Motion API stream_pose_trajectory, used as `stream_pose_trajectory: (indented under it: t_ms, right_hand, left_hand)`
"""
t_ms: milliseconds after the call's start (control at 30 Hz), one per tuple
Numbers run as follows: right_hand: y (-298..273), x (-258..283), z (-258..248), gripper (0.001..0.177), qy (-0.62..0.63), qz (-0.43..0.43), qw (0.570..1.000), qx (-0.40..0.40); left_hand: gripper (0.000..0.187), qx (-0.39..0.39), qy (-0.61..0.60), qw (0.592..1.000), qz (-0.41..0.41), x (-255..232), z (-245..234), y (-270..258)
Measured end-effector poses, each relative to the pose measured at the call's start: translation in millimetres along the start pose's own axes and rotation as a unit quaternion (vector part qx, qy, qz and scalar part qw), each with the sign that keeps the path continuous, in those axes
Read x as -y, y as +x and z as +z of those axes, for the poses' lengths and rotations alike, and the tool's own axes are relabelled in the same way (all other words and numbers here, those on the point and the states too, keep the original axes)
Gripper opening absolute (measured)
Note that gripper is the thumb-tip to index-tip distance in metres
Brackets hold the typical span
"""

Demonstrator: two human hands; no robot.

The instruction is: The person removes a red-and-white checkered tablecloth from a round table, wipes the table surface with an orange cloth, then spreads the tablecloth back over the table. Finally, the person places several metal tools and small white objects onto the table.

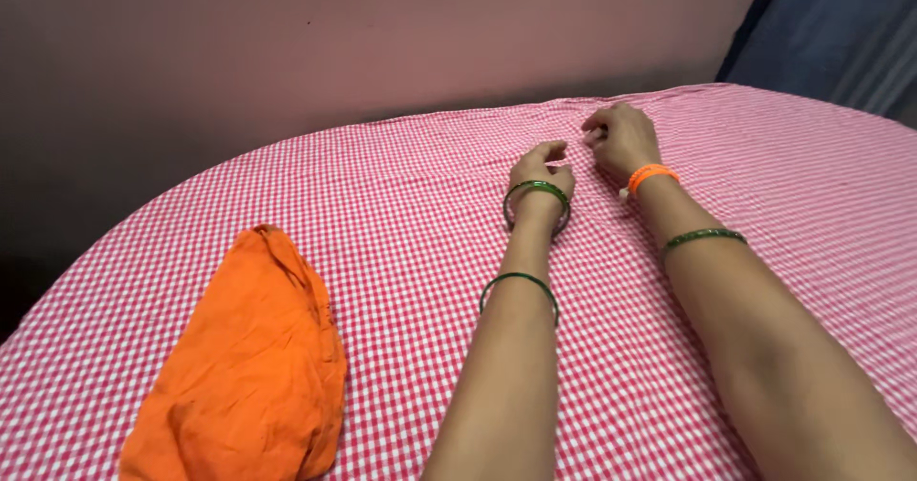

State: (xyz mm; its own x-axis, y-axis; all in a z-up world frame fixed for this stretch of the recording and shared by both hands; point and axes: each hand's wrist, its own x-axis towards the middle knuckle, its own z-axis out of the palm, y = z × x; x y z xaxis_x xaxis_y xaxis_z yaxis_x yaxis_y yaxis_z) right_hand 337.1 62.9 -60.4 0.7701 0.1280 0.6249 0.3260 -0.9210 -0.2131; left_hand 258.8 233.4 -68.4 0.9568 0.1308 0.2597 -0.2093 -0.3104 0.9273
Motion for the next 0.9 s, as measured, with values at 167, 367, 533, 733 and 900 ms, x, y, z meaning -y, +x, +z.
stream_pose_trajectory:
  t_ms: [167,367,533,733,900]
  right_hand:
    - [-29,11,-61,0.043,0.177,-0.005,0.984,0.018]
    - [-93,29,-187,0.048,0.209,0.023,0.978,0.016]
    - [-160,-1,-301,0.049,0.277,0.073,0.958,-0.010]
    - [-285,-41,-435,0.046,0.191,0.166,0.967,0.029]
    - [-389,-49,-515,0.043,0.045,0.303,0.949,0.075]
  left_hand:
    - [0.047,0.061,-0.031,0.997,0.023,19,16,31]
    - [0.039,0.188,-0.081,0.973,0.109,-51,60,14]
    - [0.026,0.286,-0.178,0.940,0.059,-147,103,-81]
    - [0.025,0.458,-0.130,0.877,0.066,-218,171,-210]
    - [0.030,0.527,-0.134,0.815,0.199,-243,234,-323]
